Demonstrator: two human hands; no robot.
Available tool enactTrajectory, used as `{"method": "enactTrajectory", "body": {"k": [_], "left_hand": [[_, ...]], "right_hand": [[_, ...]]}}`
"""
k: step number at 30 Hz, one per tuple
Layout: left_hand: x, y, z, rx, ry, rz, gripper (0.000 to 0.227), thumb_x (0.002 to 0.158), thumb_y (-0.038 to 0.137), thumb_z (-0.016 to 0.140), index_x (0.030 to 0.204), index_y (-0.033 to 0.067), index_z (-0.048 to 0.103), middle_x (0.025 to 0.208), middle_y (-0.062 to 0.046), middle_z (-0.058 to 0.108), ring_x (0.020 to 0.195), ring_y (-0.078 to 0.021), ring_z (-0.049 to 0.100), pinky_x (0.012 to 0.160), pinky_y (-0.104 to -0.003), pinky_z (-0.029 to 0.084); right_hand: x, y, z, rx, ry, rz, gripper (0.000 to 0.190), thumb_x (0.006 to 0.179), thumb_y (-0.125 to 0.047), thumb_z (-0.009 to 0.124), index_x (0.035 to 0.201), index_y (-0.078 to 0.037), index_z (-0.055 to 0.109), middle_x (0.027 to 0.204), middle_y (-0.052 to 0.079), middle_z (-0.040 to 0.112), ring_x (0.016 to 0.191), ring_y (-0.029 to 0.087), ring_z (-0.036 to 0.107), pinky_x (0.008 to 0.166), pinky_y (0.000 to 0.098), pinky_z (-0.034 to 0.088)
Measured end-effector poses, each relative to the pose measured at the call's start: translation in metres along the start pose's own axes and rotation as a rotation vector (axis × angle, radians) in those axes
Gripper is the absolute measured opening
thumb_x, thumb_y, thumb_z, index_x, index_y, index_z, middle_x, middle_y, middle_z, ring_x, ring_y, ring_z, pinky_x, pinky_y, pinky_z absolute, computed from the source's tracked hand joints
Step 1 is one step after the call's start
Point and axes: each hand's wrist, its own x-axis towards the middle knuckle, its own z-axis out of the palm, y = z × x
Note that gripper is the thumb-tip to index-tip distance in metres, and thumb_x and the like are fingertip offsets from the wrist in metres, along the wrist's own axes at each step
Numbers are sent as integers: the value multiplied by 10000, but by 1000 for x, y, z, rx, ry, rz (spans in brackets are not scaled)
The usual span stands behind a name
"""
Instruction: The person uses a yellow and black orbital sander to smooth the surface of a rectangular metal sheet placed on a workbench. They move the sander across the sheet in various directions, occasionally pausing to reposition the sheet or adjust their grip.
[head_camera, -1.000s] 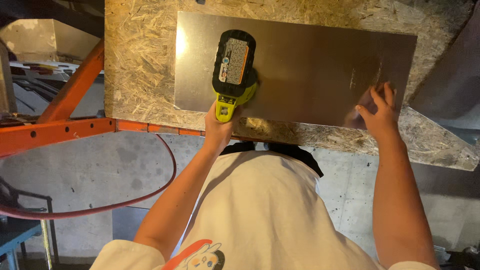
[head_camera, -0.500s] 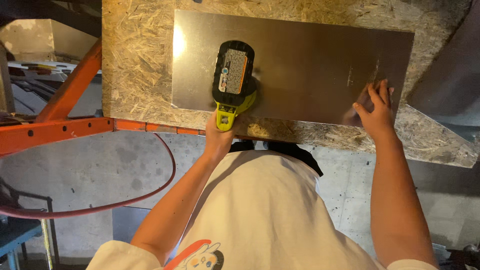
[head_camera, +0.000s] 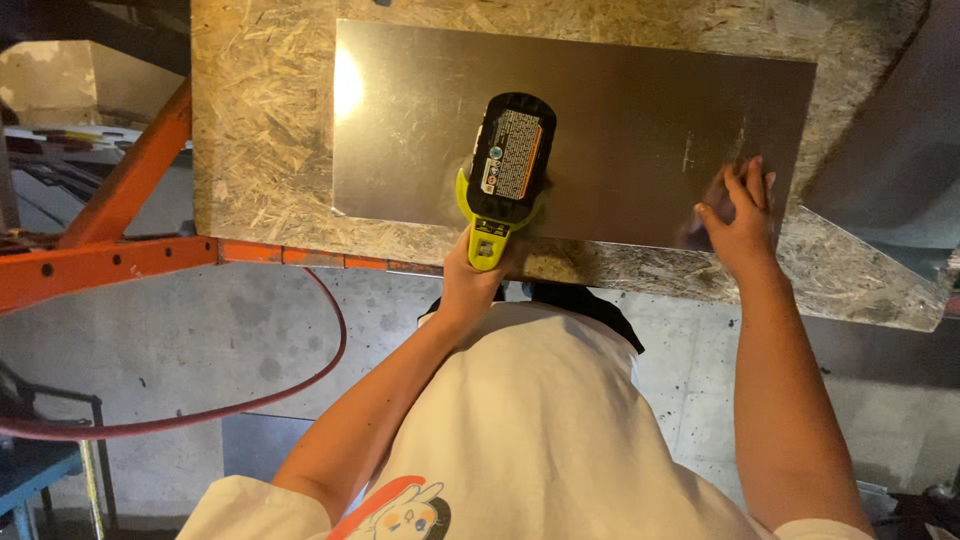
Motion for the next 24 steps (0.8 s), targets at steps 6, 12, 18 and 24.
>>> {"method": "enactTrajectory", "body": {"k": [6,12,18,24], "left_hand": [[7,-22,12,-9,48,-2,326,963,140,915,1228,74,737,1057,-123,778,1015,-197,702,925,-454,581],[41,-37,17,19,70,43,278,1020,167,899,1250,101,759,1061,-111,790,1016,-193,711,913,-458,580],[72,20,30,6,129,95,273,1022,224,934,1205,112,765,1054,-73,780,990,-172,693,914,-440,569],[107,17,29,62,115,144,339,977,254,980,1144,102,728,1008,-94,756,952,-195,660,880,-449,535]], "right_hand": [[-16,-46,-23,-55,-69,124,791,1163,-314,752,1869,-135,441,1969,121,114,1776,417,54,1441,617,138],[-11,-35,-18,-53,-41,66,781,1136,-280,793,1827,-91,482,1954,199,152,1758,503,105,1431,677,158],[-15,-38,-19,-22,-45,70,766,1178,-301,745,1866,-147,443,1962,152,109,1766,472,65,1435,669,132],[-13,-24,-11,-64,17,-19,790,1119,-275,804,1820,-77,499,1936,236,199,1722,585,168,1398,741,201]]}}
